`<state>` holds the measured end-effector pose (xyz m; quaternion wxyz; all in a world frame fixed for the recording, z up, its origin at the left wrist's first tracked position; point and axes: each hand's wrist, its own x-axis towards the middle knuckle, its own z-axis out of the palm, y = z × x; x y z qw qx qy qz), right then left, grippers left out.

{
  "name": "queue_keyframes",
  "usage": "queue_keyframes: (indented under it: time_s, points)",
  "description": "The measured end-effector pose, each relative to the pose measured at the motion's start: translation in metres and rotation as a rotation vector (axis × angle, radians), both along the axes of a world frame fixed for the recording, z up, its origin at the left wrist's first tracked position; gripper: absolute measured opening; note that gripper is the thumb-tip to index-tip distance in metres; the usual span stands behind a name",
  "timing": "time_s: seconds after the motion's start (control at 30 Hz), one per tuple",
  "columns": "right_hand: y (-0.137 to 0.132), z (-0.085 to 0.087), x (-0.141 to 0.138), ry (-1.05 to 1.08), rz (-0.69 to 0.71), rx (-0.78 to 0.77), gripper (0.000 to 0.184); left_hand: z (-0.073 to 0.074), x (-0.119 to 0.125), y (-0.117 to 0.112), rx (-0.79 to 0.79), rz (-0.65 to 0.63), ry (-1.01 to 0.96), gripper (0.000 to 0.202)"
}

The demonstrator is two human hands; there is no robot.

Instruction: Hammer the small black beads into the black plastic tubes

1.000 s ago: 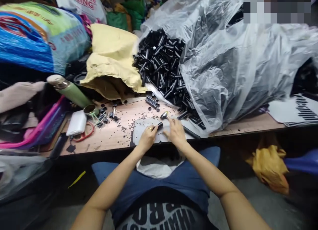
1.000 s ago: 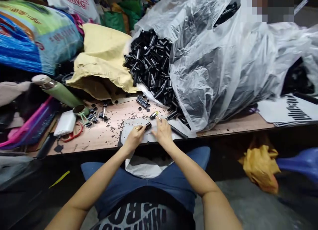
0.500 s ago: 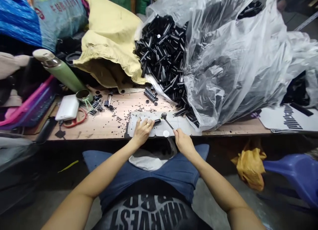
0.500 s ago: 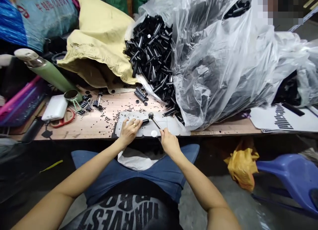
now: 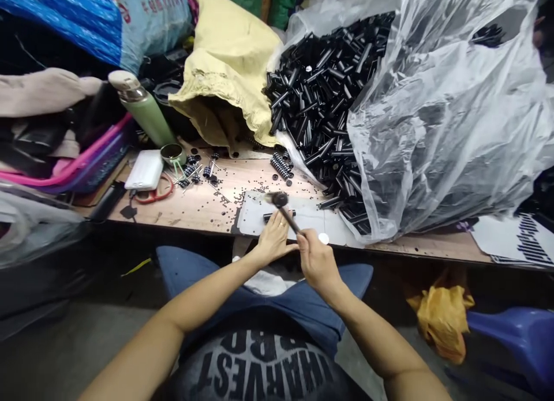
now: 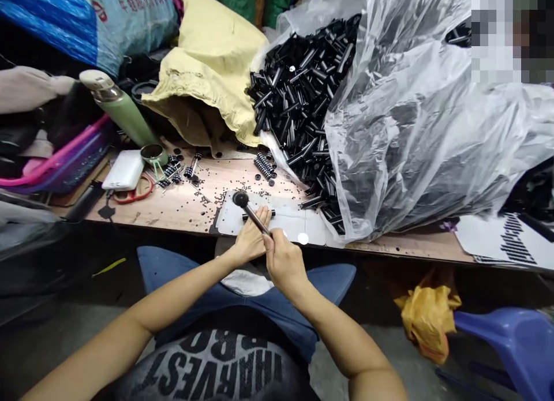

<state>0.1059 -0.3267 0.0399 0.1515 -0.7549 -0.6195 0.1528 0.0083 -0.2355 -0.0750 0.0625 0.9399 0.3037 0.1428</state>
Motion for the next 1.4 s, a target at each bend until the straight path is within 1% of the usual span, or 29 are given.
queue_keyframes:
  time_s: [0.03, 0.07, 0.17, 0.23, 0.27, 0.33, 0.4, 0.47, 0.5, 0.53, 0.6, 0.63, 0.67, 0.73, 0.8, 0.87, 0.93, 0.97, 1.0, 1.07, 1.1, 1.17, 1.23, 1.3, 1.33, 1.37, 1.4]
  points:
    - [-0.001, 0.001, 0.000, -0.009, -0.007, 0.029, 0.043, 0.001, 0.000, -0.001, -0.004, 0.004, 0.007, 0.077]
    - [-0.001, 0.001, -0.001, -0.027, 0.001, 0.016, 0.042, 0.001, 0.000, -0.001, -0.007, 0.006, 0.013, 0.076]
    - [-0.001, -0.009, -0.005, -0.103, 0.070, -0.164, 0.037, 0.005, 0.001, 0.004, -0.020, 0.006, 0.005, 0.061]
    - [0.001, -0.015, -0.004, -0.112, 0.093, -0.221, 0.035, 0.010, 0.002, 0.010, -0.061, 0.023, 0.002, 0.053]
    - [0.002, -0.017, -0.001, -0.107, 0.081, -0.203, 0.036, 0.014, 0.002, 0.012, -0.094, 0.049, 0.009, 0.050]
    - [0.004, -0.017, 0.011, -0.116, 0.003, -0.131, 0.038, 0.027, -0.001, 0.014, -0.167, 0.077, 0.036, 0.043]
    - [0.007, -0.018, 0.031, -0.165, -0.100, -0.073, 0.038, 0.043, -0.005, 0.015, -0.218, 0.042, 0.056, 0.035]
    - [0.010, -0.025, 0.055, -0.238, -0.175, -0.064, 0.038, 0.060, -0.007, 0.023, -0.232, 0.020, 0.055, 0.031]
    - [0.012, -0.030, 0.066, -0.277, -0.204, -0.073, 0.037, 0.068, -0.005, 0.033, -0.234, 0.062, 0.044, 0.034]
    - [0.013, -0.037, 0.077, -0.314, -0.227, -0.078, 0.037, 0.074, -0.002, 0.047, -0.229, 0.143, 0.022, 0.036]
    - [0.017, -0.051, 0.093, -0.366, -0.230, -0.047, 0.037, 0.081, 0.009, 0.085, -0.203, 0.330, -0.038, 0.036]
    - [0.021, -0.057, 0.098, -0.377, -0.204, -0.004, 0.036, 0.082, 0.017, 0.107, -0.165, 0.364, -0.045, 0.035]
    - [0.027, -0.061, 0.101, -0.378, -0.164, 0.052, 0.035, 0.080, 0.025, 0.128, -0.118, 0.337, -0.006, 0.035]
    - [0.045, -0.064, 0.103, -0.357, -0.068, 0.170, 0.033, 0.072, 0.039, 0.164, -0.022, 0.178, 0.083, 0.033]
    - [0.074, -0.060, 0.103, -0.342, -0.018, 0.247, 0.030, 0.062, 0.049, 0.187, 0.046, 0.029, 0.146, 0.026]
    - [0.112, -0.052, 0.104, -0.368, -0.016, 0.281, 0.026, 0.054, 0.054, 0.198, 0.079, -0.050, 0.156, 0.021]
    - [0.153, -0.043, 0.108, -0.391, -0.022, 0.297, 0.024, 0.050, 0.055, 0.199, 0.070, -0.091, 0.118, 0.014]
    - [0.172, -0.039, 0.111, -0.360, -0.013, 0.303, 0.025, 0.050, 0.054, 0.198, 0.041, -0.095, 0.073, 0.010]
    - [0.190, -0.035, 0.115, -0.307, 0.001, 0.308, 0.026, 0.051, 0.051, 0.195, -0.009, -0.081, 0.001, 0.008]
    - [0.217, -0.029, 0.123, -0.176, 0.033, 0.315, 0.023, 0.055, 0.044, 0.185, -0.192, -0.001, -0.226, 0.008]
    - [0.225, -0.026, 0.127, -0.118, 0.043, 0.320, 0.020, 0.058, 0.039, 0.178, -0.328, 0.051, -0.373, 0.009]
    - [0.230, -0.023, 0.132, -0.041, 0.051, 0.341, 0.017, 0.064, 0.027, 0.163, -0.686, 0.161, -0.687, 0.014]
    - [0.223, -0.022, 0.126, 0.047, 0.040, 0.392, 0.015, 0.069, 0.016, 0.146, -1.104, 0.258, -0.944, 0.019]
    - [0.208, -0.027, 0.106, 0.147, 0.015, 0.459, 0.013, 0.074, 0.008, 0.132, -1.449, 0.320, -1.121, 0.021]
    - [0.198, -0.033, 0.091, 0.185, 0.001, 0.488, 0.016, 0.076, 0.006, 0.126, -1.572, 0.333, -1.184, 0.022]
    - [0.189, -0.039, 0.074, 0.247, -0.015, 0.517, 0.021, 0.077, 0.004, 0.121, -1.655, 0.335, -1.240, 0.024]
    - [0.179, -0.047, 0.056, 0.323, -0.033, 0.541, 0.025, 0.079, 0.002, 0.117, -1.698, 0.340, -1.294, 0.026]
